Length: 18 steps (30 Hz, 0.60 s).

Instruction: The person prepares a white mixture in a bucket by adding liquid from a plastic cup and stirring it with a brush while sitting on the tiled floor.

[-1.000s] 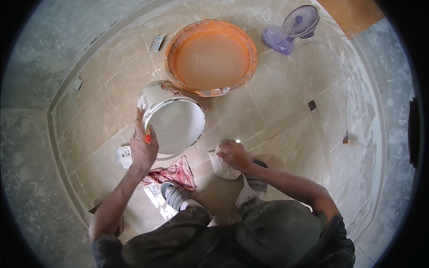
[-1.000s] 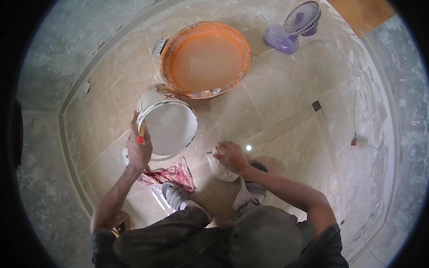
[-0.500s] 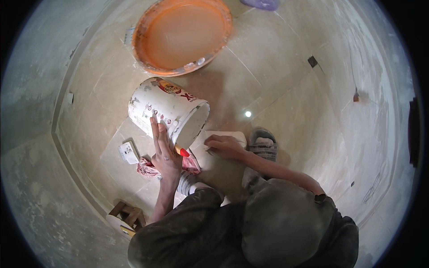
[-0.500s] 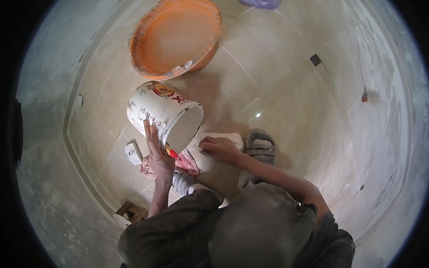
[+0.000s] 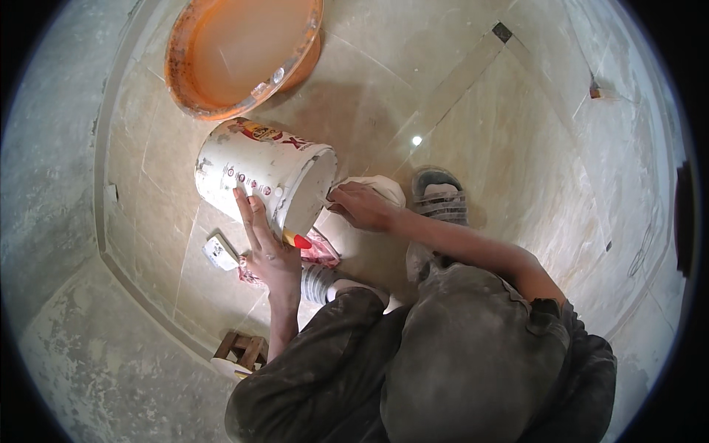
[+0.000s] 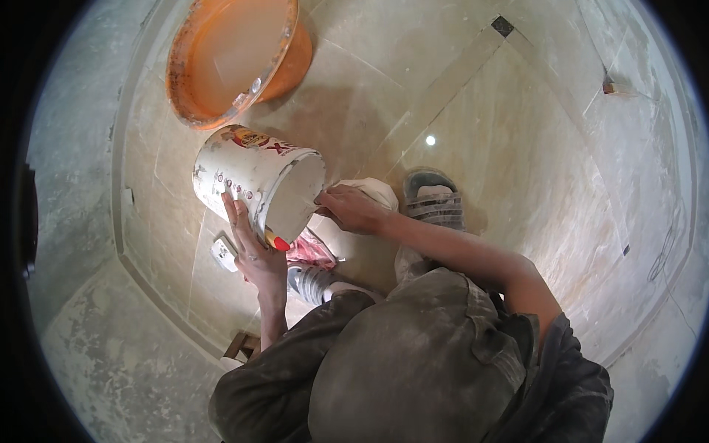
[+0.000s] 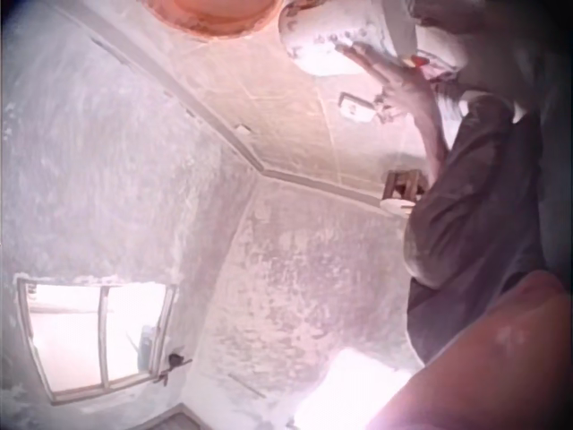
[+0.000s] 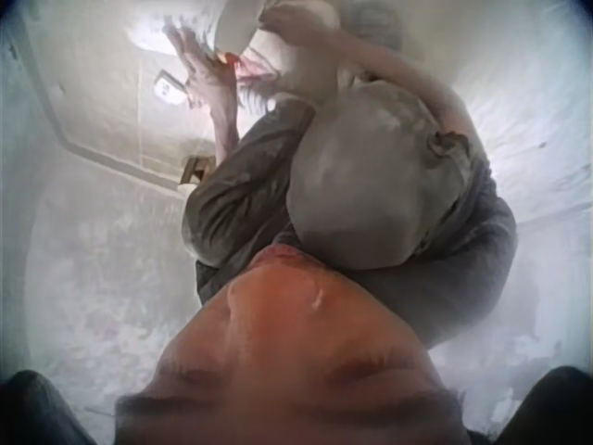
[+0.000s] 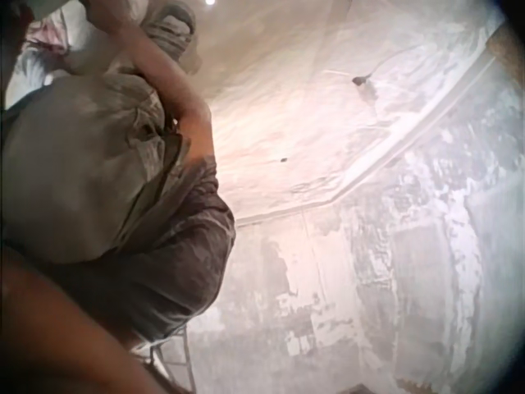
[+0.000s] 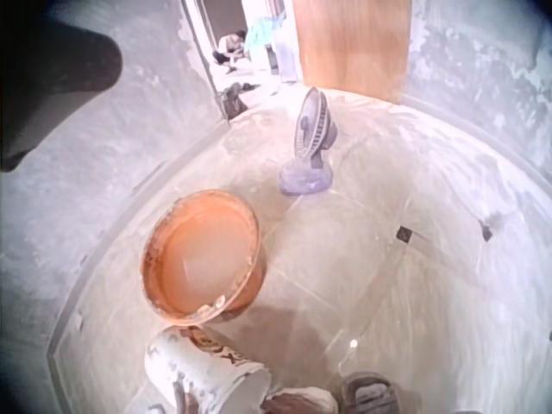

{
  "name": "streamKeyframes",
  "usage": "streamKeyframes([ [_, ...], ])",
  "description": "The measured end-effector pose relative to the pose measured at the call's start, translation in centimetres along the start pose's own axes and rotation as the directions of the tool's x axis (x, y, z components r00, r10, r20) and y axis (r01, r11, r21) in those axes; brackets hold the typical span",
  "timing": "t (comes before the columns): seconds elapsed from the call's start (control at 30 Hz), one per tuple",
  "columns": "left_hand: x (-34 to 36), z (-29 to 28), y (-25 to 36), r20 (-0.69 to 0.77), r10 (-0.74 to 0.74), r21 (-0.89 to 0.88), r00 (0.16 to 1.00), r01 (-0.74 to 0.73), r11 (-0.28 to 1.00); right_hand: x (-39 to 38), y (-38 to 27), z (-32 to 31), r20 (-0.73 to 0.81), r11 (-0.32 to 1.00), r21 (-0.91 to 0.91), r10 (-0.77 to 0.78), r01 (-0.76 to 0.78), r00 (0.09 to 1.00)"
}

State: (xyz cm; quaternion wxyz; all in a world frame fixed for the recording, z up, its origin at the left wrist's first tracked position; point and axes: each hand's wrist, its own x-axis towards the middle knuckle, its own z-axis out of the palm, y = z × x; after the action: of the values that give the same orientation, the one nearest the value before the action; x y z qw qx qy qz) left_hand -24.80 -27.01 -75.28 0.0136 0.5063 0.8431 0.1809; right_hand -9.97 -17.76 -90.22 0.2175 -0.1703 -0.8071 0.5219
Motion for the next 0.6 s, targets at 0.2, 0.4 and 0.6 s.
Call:
streamKeyframes([
  [0.2, -0.1, 0.7, 0.0, -0.030, 0.067, 0.063, 0.997, -0.065, 0.996, 0.3, -0.2, 0.9, 0.080, 0.999, -0.049, -0.001, 0.005, 0.997],
  [0.4, -0.1, 0.6, 0.0, -0.035, 0.096, 0.082, 0.995, -0.093, 0.992, 0.4, 0.2, 1.9, 0.047, 0.997, -0.070, -0.024, 0.027, 0.999],
  [0.6, -0.1, 0.4, 0.1, -0.024, 0.097, 0.086, 0.995, -0.095, 0.992, 1.0, 0.2, 1.7, 0.102, 0.993, -0.098, 0.070, -0.060, 0.992],
])
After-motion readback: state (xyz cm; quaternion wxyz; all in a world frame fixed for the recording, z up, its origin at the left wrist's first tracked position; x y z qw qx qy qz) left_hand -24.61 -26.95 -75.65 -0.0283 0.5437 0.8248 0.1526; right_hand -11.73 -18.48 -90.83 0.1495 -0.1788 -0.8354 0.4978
